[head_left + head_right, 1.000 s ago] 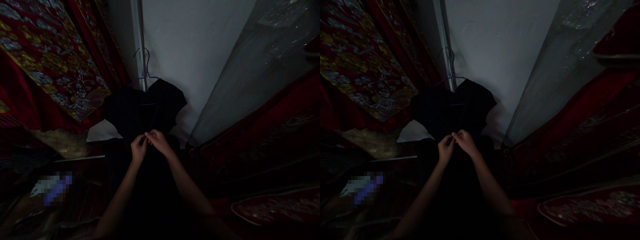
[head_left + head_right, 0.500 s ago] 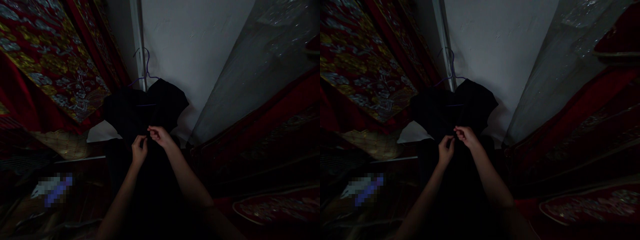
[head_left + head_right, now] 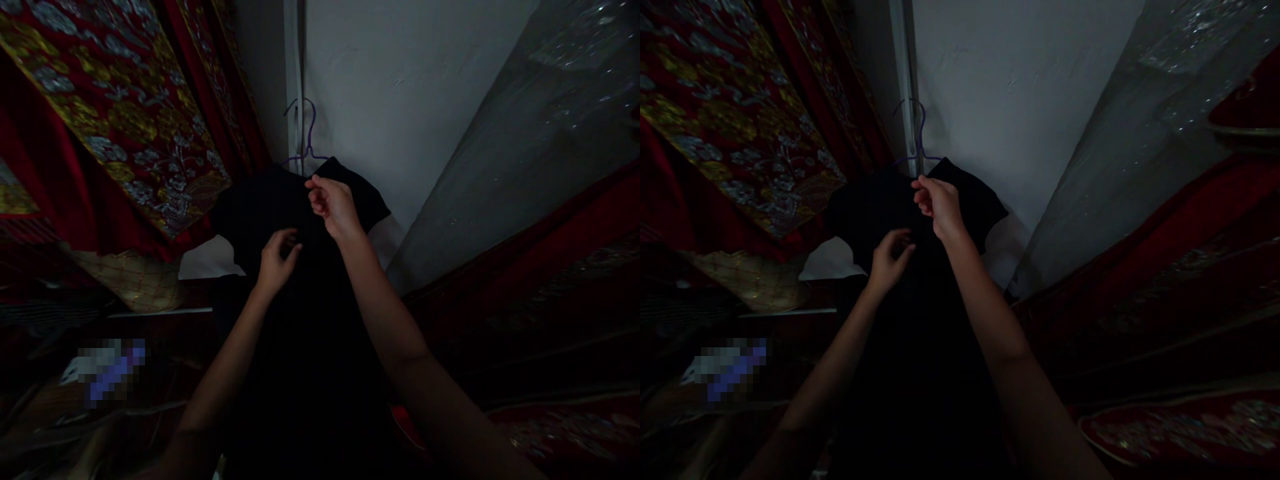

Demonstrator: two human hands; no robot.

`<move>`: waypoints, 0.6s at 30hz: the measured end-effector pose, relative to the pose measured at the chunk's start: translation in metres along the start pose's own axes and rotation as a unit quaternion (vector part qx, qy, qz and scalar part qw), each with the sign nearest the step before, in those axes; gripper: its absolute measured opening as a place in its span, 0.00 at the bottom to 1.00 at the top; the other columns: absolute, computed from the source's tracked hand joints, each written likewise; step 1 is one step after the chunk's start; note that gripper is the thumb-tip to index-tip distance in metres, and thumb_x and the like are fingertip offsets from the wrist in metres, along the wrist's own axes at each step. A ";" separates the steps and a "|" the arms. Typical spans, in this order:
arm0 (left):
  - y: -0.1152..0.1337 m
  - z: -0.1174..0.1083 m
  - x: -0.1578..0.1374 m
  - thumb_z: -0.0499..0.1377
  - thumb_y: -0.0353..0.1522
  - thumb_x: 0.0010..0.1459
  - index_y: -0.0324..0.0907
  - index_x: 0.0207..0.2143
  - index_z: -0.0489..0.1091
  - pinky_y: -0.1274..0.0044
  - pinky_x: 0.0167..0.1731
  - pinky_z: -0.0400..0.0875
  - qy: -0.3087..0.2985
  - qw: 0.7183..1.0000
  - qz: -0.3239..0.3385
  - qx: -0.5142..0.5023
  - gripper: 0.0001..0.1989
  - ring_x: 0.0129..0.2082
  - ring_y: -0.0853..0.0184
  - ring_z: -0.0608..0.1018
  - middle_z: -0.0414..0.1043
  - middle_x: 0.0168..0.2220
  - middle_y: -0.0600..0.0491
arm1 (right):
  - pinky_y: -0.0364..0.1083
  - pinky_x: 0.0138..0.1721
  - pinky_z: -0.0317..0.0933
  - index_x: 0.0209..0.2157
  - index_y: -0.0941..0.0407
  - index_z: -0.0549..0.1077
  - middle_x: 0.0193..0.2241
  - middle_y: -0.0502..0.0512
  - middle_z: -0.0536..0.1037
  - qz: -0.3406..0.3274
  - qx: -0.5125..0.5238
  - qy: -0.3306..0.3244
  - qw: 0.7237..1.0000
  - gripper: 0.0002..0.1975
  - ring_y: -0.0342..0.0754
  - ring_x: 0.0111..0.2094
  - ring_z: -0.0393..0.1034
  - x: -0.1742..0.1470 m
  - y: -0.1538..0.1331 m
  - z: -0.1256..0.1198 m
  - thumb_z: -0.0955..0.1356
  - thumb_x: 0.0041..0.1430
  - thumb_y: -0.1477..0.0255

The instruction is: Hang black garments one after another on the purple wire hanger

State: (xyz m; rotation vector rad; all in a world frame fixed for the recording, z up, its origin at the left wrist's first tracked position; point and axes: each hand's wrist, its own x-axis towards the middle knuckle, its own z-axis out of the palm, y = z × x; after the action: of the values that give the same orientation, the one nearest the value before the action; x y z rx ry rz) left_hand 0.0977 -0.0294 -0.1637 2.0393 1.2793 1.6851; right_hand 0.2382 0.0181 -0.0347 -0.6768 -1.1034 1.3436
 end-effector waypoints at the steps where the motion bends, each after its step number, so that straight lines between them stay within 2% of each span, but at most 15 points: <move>1: 0.013 -0.006 0.019 0.61 0.36 0.64 0.44 0.55 0.68 0.73 0.42 0.73 0.029 0.999 0.035 -0.008 0.17 0.39 0.65 0.78 0.75 0.40 0.51 | 0.36 0.15 0.43 0.28 0.59 0.72 0.15 0.44 0.68 -0.014 -0.022 -0.006 1.000 0.12 0.34 0.14 0.55 -0.002 0.001 -0.001 0.68 0.64 0.69; 2: 0.027 -0.012 0.037 0.60 0.37 0.66 0.45 0.57 0.67 0.74 0.42 0.72 0.049 0.996 0.072 -0.011 0.19 0.38 0.66 0.78 0.75 0.39 0.52 | 0.36 0.15 0.44 0.27 0.59 0.72 0.15 0.44 0.68 -0.028 -0.045 -0.014 0.999 0.13 0.34 0.14 0.56 -0.003 0.001 -0.002 0.69 0.63 0.67; 4: 0.049 -0.021 0.071 0.56 0.38 0.68 0.43 0.58 0.67 0.75 0.42 0.71 0.043 0.990 0.131 0.002 0.18 0.37 0.67 0.78 0.76 0.39 0.52 | 0.36 0.16 0.45 0.27 0.58 0.72 0.16 0.45 0.68 -0.062 -0.088 -0.027 0.994 0.14 0.34 0.14 0.57 -0.003 0.000 -0.004 0.69 0.63 0.64; 6: 0.063 -0.027 0.096 0.55 0.35 0.69 0.40 0.48 0.73 0.76 0.41 0.70 0.017 0.986 0.162 0.039 0.11 0.36 0.67 0.77 0.76 0.37 0.52 | 0.36 0.18 0.47 0.27 0.58 0.73 0.17 0.45 0.69 -0.110 -0.125 -0.022 0.986 0.14 0.35 0.16 0.58 -0.002 0.000 -0.006 0.68 0.65 0.65; 8: 0.069 -0.030 0.110 0.56 0.32 0.67 0.39 0.38 0.74 0.76 0.39 0.69 -0.003 0.980 0.178 0.086 0.08 0.35 0.66 0.77 0.75 0.33 0.52 | 0.36 0.20 0.49 0.27 0.58 0.73 0.17 0.45 0.68 -0.159 -0.151 0.000 0.976 0.14 0.35 0.17 0.59 -0.001 0.003 -0.008 0.67 0.65 0.66; 10: 0.070 -0.031 0.114 0.56 0.30 0.66 0.39 0.35 0.73 0.76 0.39 0.68 -0.003 0.974 0.190 0.124 0.07 0.34 0.66 0.76 0.74 0.32 0.52 | 0.37 0.21 0.51 0.26 0.58 0.73 0.16 0.45 0.68 -0.186 -0.165 0.015 0.968 0.14 0.37 0.18 0.60 0.000 0.008 -0.009 0.67 0.65 0.67; 14: 0.077 -0.029 0.109 0.56 0.30 0.66 0.40 0.33 0.70 0.76 0.40 0.68 0.043 0.971 0.199 0.128 0.07 0.34 0.66 0.75 0.71 0.31 0.53 | 0.39 0.22 0.53 0.24 0.57 0.72 0.15 0.45 0.67 -0.168 -0.173 0.017 0.970 0.14 0.38 0.17 0.61 0.003 0.032 -0.010 0.67 0.64 0.67; 18: 0.081 -0.041 0.113 0.55 0.37 0.69 0.39 0.36 0.68 0.75 0.42 0.68 0.151 0.971 0.165 0.080 0.10 0.37 0.67 0.75 0.69 0.33 0.54 | 0.40 0.21 0.51 0.21 0.56 0.71 0.13 0.45 0.65 -0.067 -0.176 0.042 0.981 0.14 0.39 0.16 0.60 -0.004 0.072 -0.014 0.67 0.59 0.69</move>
State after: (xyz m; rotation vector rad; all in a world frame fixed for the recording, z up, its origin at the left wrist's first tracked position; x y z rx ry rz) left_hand 0.0977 -0.0123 -0.0199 2.2566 1.2480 2.1769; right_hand 0.2216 0.0290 -0.1051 -0.8910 -1.3090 1.0035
